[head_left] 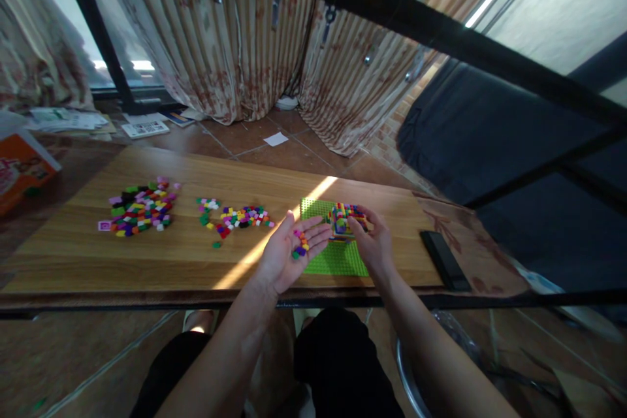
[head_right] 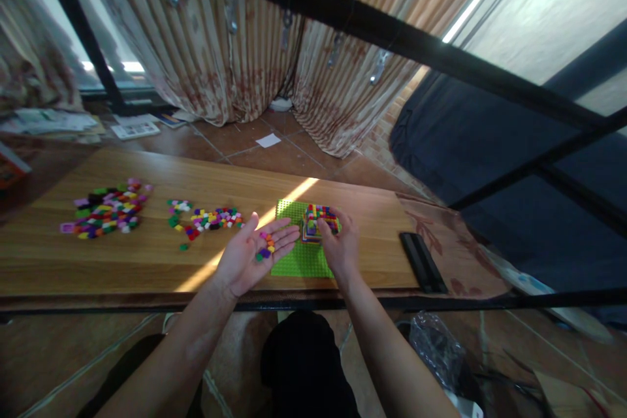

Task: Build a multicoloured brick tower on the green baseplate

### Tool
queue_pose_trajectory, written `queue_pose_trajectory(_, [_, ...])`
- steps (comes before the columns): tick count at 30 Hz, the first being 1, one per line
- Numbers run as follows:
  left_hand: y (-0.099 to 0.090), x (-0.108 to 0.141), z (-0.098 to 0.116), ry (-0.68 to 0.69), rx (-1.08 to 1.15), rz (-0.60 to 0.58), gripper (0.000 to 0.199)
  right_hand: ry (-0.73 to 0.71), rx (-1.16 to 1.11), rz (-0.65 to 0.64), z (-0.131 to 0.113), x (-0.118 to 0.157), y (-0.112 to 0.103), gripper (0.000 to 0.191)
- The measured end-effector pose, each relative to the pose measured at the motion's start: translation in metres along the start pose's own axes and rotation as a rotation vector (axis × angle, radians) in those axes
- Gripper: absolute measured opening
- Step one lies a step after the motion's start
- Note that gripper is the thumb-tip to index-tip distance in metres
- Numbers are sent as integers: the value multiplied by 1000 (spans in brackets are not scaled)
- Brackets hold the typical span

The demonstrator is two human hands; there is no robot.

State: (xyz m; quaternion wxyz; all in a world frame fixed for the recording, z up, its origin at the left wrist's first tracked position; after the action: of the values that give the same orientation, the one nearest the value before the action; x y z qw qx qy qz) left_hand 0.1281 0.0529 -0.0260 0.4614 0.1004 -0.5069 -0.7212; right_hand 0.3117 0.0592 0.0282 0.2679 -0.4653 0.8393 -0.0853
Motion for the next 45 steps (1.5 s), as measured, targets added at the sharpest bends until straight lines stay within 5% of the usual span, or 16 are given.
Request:
queue_pose_trajectory(5, [-2, -1, -1, -3, 5, 9, 57, 172, -257, 2, 17, 9, 11, 46])
queue_pose_trajectory(13, [-1, 4, 0, -1, 6, 37, 56, 102, -265, -5, 10, 11, 11, 42])
queue_pose_trajectory(19, [5, 6, 3, 3, 47, 9, 60, -193, 26, 35, -51, 26, -7, 31])
queue_pose_trajectory(25, [10, 6, 4, 16, 76, -75, 61, -448, 185, -349, -101, 65, 46, 17])
queue_pose_trajectory(45, [0, 5, -5, 10, 109, 29, 47, -347, 251, -254, -95, 73, 66, 12])
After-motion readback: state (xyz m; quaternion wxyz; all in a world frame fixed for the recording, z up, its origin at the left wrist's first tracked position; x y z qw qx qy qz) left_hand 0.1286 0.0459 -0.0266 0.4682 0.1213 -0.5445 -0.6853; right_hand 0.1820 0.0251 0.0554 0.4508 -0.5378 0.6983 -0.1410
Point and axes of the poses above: each hand's wrist, its own x-axis away from the middle knuckle, its own y-axis out of the palm, z = x × y, the point moved 10 cm from there along -x, towards the middle knuckle, and after that the axes turned 7 degrees about -x, right-handed, at the moved point
